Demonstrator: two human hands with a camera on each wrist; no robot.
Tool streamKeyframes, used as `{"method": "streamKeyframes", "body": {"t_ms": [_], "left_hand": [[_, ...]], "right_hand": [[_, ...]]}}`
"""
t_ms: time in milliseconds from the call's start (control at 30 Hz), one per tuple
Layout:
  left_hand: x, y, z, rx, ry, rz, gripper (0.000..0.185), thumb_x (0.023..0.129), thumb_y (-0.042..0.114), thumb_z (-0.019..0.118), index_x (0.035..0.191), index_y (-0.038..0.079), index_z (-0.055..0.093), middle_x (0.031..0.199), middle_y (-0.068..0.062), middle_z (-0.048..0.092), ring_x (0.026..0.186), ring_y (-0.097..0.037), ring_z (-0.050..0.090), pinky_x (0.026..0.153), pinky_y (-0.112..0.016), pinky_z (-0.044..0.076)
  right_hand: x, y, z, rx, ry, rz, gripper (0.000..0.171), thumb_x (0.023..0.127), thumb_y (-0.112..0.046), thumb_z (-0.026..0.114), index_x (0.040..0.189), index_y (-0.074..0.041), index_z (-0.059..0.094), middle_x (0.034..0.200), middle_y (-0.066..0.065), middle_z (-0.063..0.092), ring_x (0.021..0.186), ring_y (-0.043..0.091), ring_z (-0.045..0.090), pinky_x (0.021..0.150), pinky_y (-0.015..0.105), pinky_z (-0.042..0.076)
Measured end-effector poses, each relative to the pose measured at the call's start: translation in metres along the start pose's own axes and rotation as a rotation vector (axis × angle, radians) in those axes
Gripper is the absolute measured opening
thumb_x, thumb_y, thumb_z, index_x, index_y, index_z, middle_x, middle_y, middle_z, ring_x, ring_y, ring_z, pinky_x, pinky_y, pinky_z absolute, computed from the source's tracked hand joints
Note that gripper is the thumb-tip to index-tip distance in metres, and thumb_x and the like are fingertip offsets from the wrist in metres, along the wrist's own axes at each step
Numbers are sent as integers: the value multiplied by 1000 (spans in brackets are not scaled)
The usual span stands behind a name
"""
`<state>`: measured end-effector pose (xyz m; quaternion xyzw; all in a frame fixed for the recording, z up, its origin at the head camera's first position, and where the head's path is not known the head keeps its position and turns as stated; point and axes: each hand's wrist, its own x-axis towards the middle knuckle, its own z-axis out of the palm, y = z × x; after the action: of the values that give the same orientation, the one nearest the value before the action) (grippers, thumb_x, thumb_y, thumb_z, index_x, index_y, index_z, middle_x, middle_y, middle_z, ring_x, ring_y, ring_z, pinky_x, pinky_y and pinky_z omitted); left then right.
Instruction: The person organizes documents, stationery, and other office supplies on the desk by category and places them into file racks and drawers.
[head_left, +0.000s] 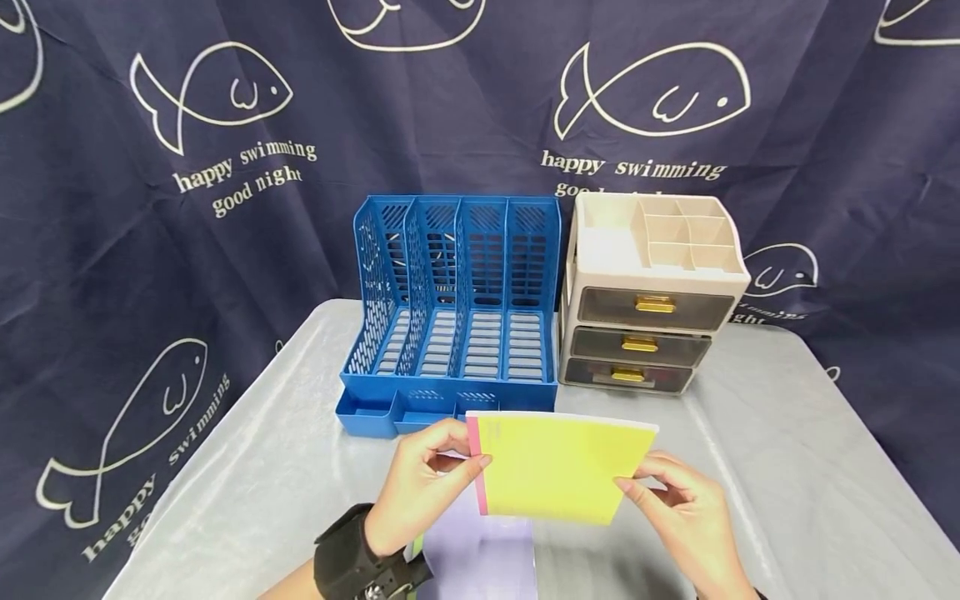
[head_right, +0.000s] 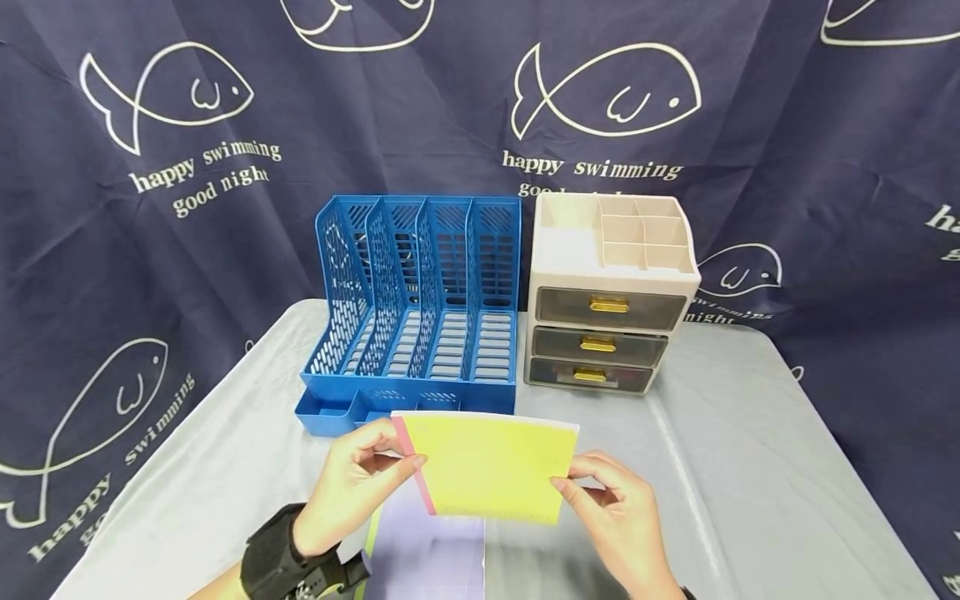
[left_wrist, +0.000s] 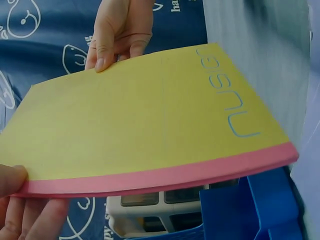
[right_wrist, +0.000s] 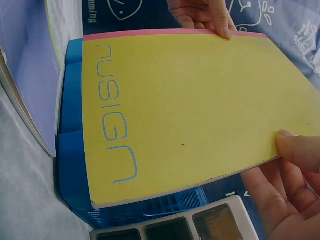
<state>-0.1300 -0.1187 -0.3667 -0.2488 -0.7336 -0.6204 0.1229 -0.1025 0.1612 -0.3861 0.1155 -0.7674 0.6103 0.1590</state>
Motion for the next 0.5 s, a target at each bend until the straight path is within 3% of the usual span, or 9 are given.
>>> {"method": "streamKeyframes", "body": {"t_ms": [367, 500], "left_hand": [[4, 7, 1, 54, -38, -18, 12, 82, 4, 71, 92, 7, 65, 80, -8, 66, 73, -9, 63, 58, -30, 56], [8, 11, -1, 70, -35, -2, 12, 82, 3, 70, 92, 8, 65, 80, -6, 67, 73, -9, 63, 58, -29, 56]], "right_hand": [[6, 13, 1, 183, 71, -47, 23, 72, 20, 67, 83, 1, 68, 80, -1, 64, 73, 8, 62, 67, 20, 53], [13, 13, 2, 191, 65, -57, 21, 72, 20, 67, 82, 2, 66, 79, -1, 62, 72, 7, 62, 69, 21, 54]]}}
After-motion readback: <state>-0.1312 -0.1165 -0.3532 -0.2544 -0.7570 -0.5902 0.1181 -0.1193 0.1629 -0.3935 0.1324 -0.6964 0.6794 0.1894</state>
